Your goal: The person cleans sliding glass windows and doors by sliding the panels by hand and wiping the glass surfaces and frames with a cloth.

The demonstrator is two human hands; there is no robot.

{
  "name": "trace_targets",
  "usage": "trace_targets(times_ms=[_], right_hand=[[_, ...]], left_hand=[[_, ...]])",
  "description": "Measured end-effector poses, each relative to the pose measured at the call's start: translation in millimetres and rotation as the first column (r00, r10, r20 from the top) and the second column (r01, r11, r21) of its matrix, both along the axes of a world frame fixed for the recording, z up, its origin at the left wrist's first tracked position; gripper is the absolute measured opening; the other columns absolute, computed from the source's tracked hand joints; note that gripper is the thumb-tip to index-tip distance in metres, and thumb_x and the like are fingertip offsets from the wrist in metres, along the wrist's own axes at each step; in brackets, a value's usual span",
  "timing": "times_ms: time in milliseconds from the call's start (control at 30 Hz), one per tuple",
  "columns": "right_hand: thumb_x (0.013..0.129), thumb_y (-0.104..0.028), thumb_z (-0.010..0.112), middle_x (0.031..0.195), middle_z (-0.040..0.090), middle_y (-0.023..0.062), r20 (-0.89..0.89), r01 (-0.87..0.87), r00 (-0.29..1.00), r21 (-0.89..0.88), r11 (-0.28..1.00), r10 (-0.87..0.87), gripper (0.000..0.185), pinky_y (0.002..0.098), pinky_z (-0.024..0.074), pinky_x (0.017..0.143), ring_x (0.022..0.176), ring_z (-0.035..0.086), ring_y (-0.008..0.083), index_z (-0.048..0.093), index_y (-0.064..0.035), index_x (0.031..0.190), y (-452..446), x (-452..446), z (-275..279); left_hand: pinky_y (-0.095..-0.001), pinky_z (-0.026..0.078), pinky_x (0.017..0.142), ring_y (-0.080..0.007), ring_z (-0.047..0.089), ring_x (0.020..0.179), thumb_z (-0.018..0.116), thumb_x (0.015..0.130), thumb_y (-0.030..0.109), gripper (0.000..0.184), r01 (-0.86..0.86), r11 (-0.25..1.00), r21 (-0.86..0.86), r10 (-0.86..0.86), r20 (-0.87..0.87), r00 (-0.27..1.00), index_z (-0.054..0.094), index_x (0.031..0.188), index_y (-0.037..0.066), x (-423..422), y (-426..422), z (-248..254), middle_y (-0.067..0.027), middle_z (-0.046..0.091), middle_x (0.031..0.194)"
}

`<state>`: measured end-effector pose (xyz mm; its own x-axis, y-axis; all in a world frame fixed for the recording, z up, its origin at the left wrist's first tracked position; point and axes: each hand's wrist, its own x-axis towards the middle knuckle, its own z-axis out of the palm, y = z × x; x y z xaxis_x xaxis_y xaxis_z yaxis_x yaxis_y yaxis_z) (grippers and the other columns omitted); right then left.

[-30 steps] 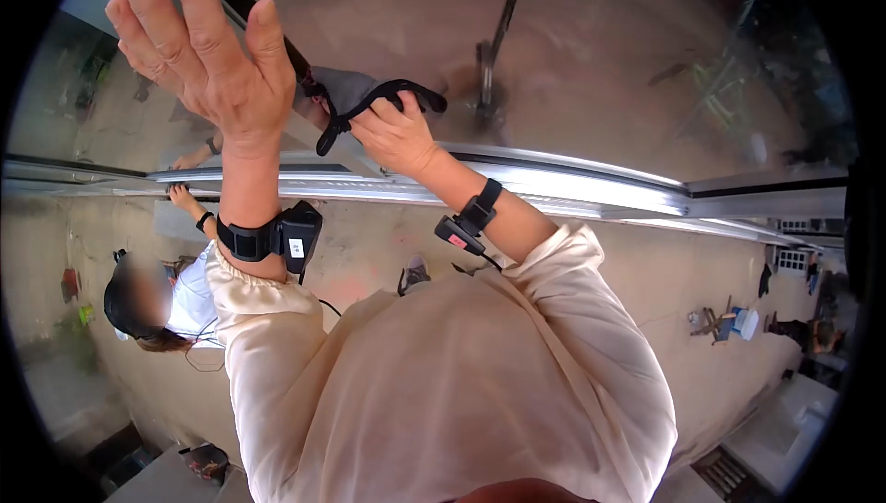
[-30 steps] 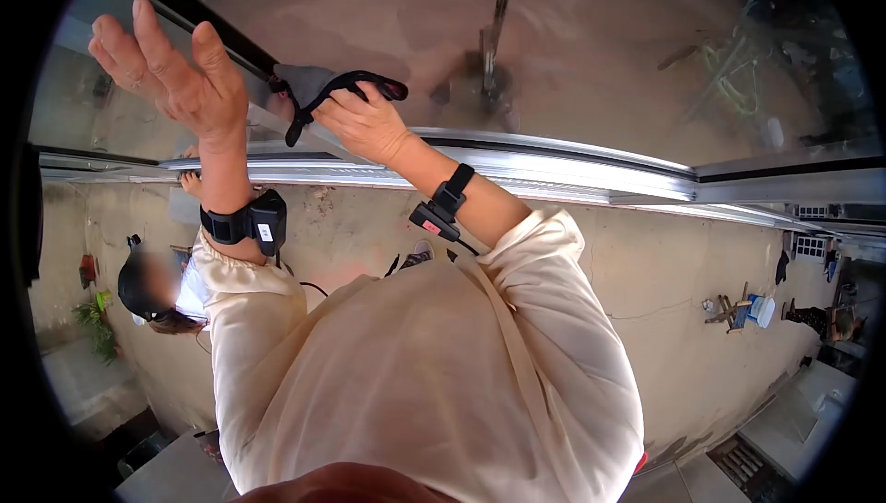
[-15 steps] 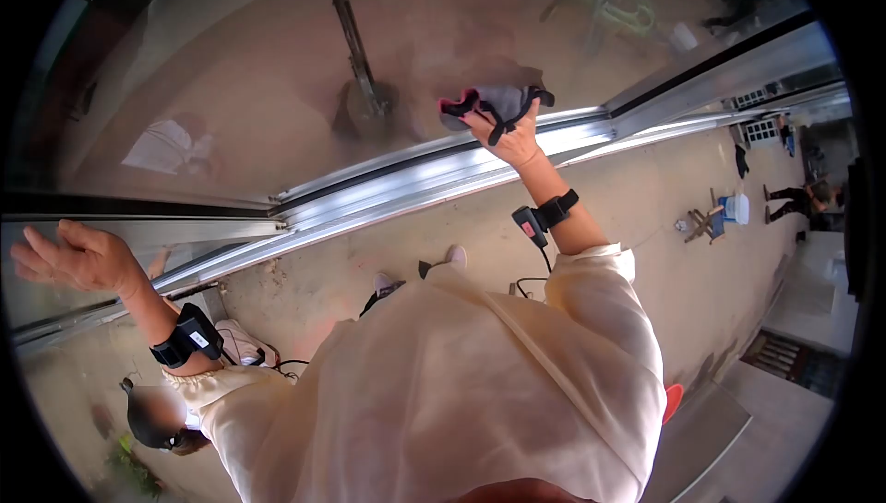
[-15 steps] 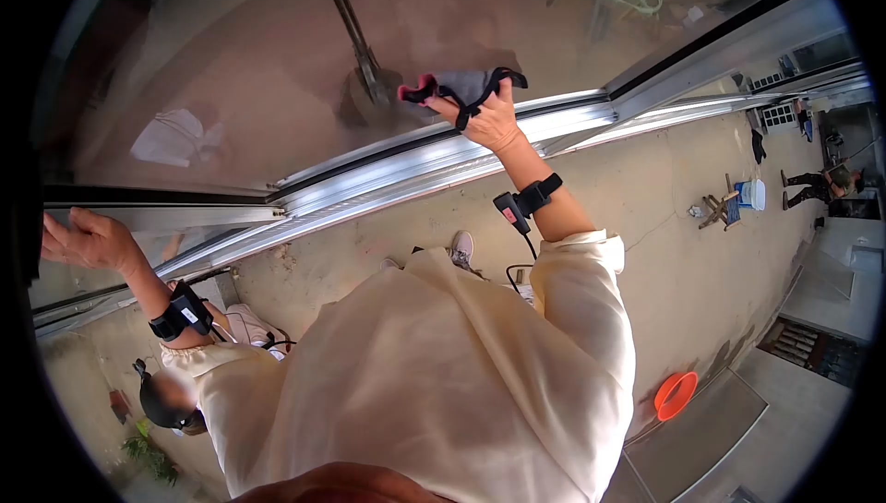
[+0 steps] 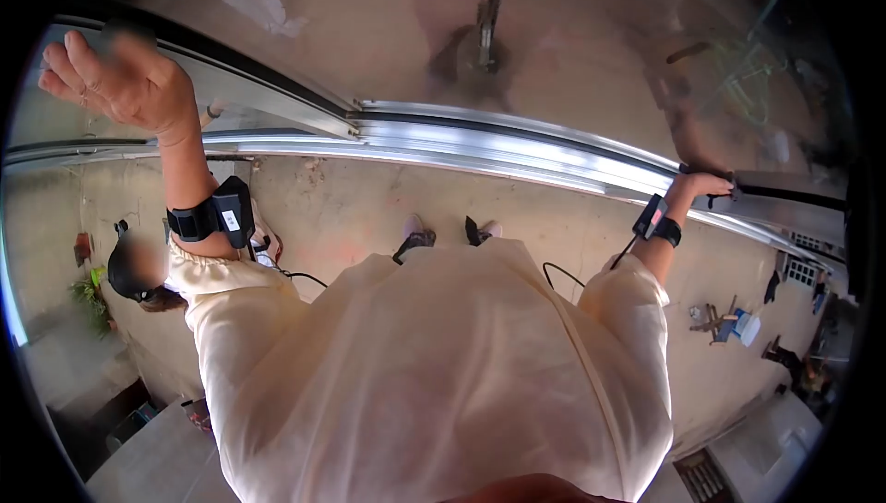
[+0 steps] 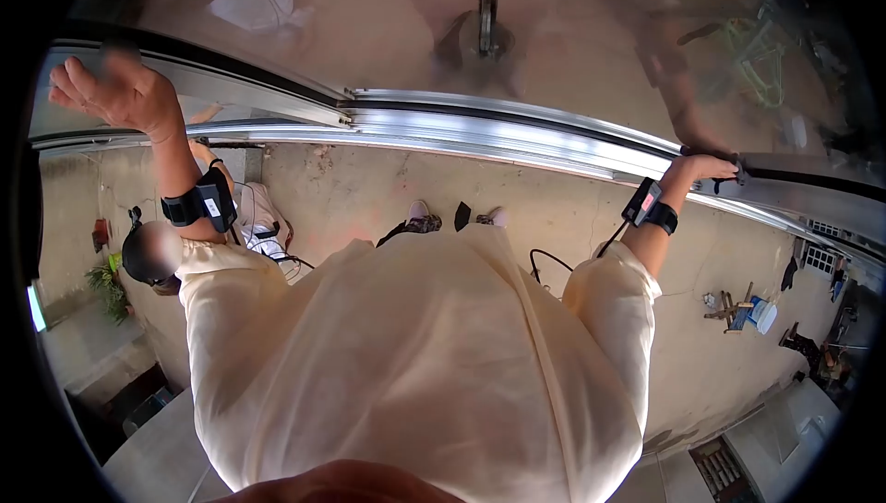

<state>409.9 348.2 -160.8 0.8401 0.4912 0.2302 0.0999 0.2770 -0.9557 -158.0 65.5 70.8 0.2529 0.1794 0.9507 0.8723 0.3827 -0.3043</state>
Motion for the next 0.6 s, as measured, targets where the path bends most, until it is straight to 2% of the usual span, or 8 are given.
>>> trace_targets(times_ms=[67,200,267,333,400,467,533,600], right_hand=[[0.093,-0.055,0.012,0.146,0.028,0.0096,-0.508,-0.274,0.841,-0.103,0.956,0.186,0.068,0.0404,0.025,0.108,0.129,0.033,0.0292,0.03,-0.0091,0.139,-22,-31,-20],[0.089,-0.059,0.01,0.14,0.038,0.0083,-0.607,-0.491,0.698,-0.019,0.871,0.38,0.072,0.045,0.029,0.104,0.127,0.037,0.0298,0.038,-0.0114,0.135,-49,-99,-87],[0.09,-0.057,0.015,0.135,0.043,0.0077,-0.674,-0.56,0.615,-0.009,0.828,0.408,0.067,0.0453,0.0336,0.101,0.12,0.043,0.0294,0.042,-0.0127,0.131,-90,-162,-54],[0.091,-0.052,0.021,0.129,0.048,0.0068,-0.663,-0.653,0.55,0.036,0.756,0.507,0.057,0.0441,0.0362,0.098,0.112,0.047,0.0272,0.046,-0.0139,0.126,-121,-205,-48],[0.095,-0.048,0.022,0.123,0.048,0.0076,-0.753,-0.64,0.499,0.014,0.768,0.43,0.049,0.0383,0.0409,0.095,0.108,0.049,0.0227,0.045,-0.0145,0.124,-156,-256,-31],[0.093,-0.042,0.03,0.124,0.048,0.0063,-0.834,-0.725,0.353,0.042,0.687,0.424,0.043,0.0482,0.0302,0.101,0.111,0.046,0.025,0.046,-0.0151,0.123,-175,-289,-47],[0.093,-0.04,0.029,0.125,0.046,0.0059,-0.898,-0.765,0.256,0.038,0.643,0.358,0.041,0.0496,0.0266,0.103,0.114,0.043,0.0238,0.045,-0.0157,0.123,-198,-329,-34],[0.093,-0.038,0.028,0.126,0.044,0.0056,-0.912,-0.763,0.258,0.011,0.647,0.32,0.04,0.0496,0.0262,0.103,0.114,0.042,0.0239,0.044,-0.015,0.122,-209,-358,-36]], left_hand=[[-0.0524,0.016,0.109,-0.0373,0.034,0.127,0.056,0.08,0.005,0.048,0.028,1.0,0.002,-0.028,-0.036,0.999,0.042,0.125,0.0,2,1,2,-0.0194,0.043,0.131],[-0.0528,0.018,0.108,-0.0366,0.036,0.126,0.055,0.079,0.003,0.048,0.134,0.991,-0.015,-0.135,-0.087,0.987,0.043,0.125,-0.001,-3,0,7,-0.0184,0.048,0.127],[-0.0521,0.02,0.107,-0.0369,0.037,0.125,0.054,0.08,0.006,0.047,0.194,0.981,-0.027,-0.195,-0.082,0.977,0.043,0.126,0.002,-12,-4,8,-0.0178,0.049,0.125],[-0.0495,0.021,0.107,-0.04,0.034,0.127,0.045,0.088,0.008,0.043,0.067,0.997,-0.023,-0.071,-0.245,0.967,0.041,0.129,-0.002,-22,-7,15,-0.0223,0.042,0.133],[-0.0471,0.022,0.107,-0.0408,0.033,0.129,0.041,0.089,0.004,0.042,0.037,0.999,-0.001,-0.035,-0.322,0.946,0.04,0.13,-0.005,-26,-5,17,-0.0235,0.04,0.136],[-0.0475,0.023,0.107,-0.0408,0.034,0.128,0.042,0.088,0.004,0.042,0.06,0.998,0.01,-0.052,-0.349,0.936,0.041,0.13,-0.005,-27,-3,19,-0.0239,0.04,0.135],[-0.0477,0.023,0.107,-0.0406,0.035,0.127,0.042,0.088,0.004,0.043,0.089,0.995,0.043,-0.064,-0.406,0.912,0.041,0.13,-0.005,-33,1,24,-0.0242,0.04,0.135],[-0.0477,0.024,0.106,-0.0398,0.036,0.127,0.042,0.089,0.004,0.041,0.128,0.991,0.036,-0.097,-0.459,0.883,0.042,0.129,-0.005,-29,3,30,-0.0241,0.042,0.134]])
